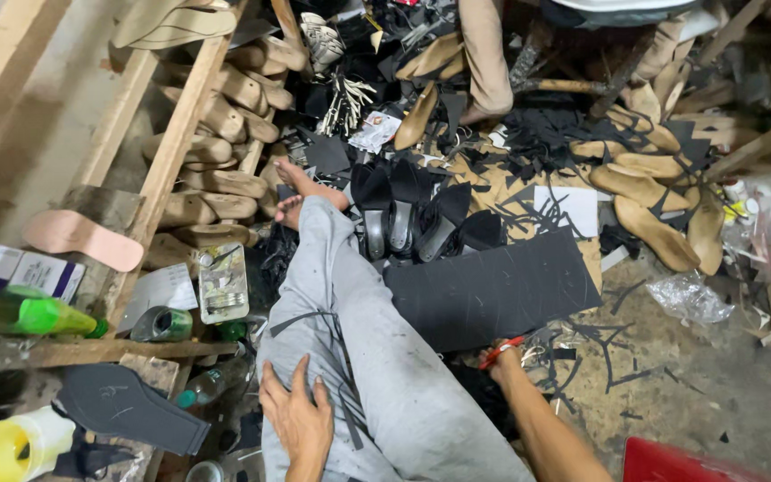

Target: The person uses red-handled scissors to cut black foam insoles along pre-drawn outlines. They hold the material with one hand and trim the edges with the other, occasionally rotating the piece to follow the curve. Cut pieces are set aside on the floor.

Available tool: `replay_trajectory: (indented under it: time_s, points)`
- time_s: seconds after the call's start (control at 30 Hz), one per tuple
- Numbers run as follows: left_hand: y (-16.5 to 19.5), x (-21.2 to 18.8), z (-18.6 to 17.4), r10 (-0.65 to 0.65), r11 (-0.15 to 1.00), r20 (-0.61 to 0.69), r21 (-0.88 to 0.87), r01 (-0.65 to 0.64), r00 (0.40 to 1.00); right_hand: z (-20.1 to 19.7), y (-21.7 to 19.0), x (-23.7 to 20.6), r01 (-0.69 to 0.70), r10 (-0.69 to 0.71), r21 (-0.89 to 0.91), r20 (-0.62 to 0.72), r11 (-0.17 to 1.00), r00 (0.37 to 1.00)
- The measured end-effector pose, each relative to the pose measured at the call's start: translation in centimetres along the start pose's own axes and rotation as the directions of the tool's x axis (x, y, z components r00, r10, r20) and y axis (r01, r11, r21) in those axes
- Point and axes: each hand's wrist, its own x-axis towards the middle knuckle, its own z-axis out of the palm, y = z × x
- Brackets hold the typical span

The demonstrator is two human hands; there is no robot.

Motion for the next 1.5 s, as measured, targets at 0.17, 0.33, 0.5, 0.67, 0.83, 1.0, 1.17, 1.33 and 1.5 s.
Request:
replay_trajectory:
  time_s: [0.17,0.33,0.5,0.67,0.83,1.0,1.17,1.33,1.5]
  points:
    - [-0.5,0.2,1.0,-0.025,0.998,-0.001,0.055,0.025,1.0,-0.3,0.6,3.8,0.024,-0.026,0.09,0.015,0.996,1.0]
    - [-0.7,0.3,1.5,-0.056,0.995,0.024,0.08,0.054,0.998,-0.3,0.4,3.6,0.033,-0.037,0.171,0.024,0.985,0.999]
    - [-0.6,0.3,1.2,-0.052,0.997,0.015,0.063,0.051,0.999,1.2,-0.5,0.8,0.052,-0.074,0.292,0.064,0.955,0.995]
    - [-0.1,0.5,0.4,-0.11,0.991,0.052,0.077,0.105,0.993,2.1,-2.2,0.2,0.19,-0.236,0.231,0.191,0.954,0.953]
    - [-0.3,0.4,-0.5,-0.077,0.997,0.006,-0.023,0.077,0.997,1.6,-6.2,0.5,0.264,-0.375,0.377,0.26,0.888,0.89]
    - [-0.1,0.8,-1.6,-0.145,0.957,-0.027,-0.259,0.133,0.989,-0.2,-10.4,-2.0,0.28,-0.455,0.463,0.325,0.841,0.829]
    - [3.3,-0.1,-2.0,0.01,0.802,-0.17,-0.587,-0.11,0.985,-0.5,-13.3,-7.9,0.339,-0.544,0.463,0.438,0.819,0.716]
    - [8.5,-1.2,-0.5,0.169,0.308,0.127,-0.949,0.07,0.977,-1.4,-17.2,-12.6,0.375,-0.654,0.541,0.553,0.753,0.516]
    - [15.0,0.0,0.0,0.182,0.139,0.395,-0.917,0.374,0.9,-3.8,-23.1,-14.2,0.453,-0.756,0.606,0.55,0.654,0.356]
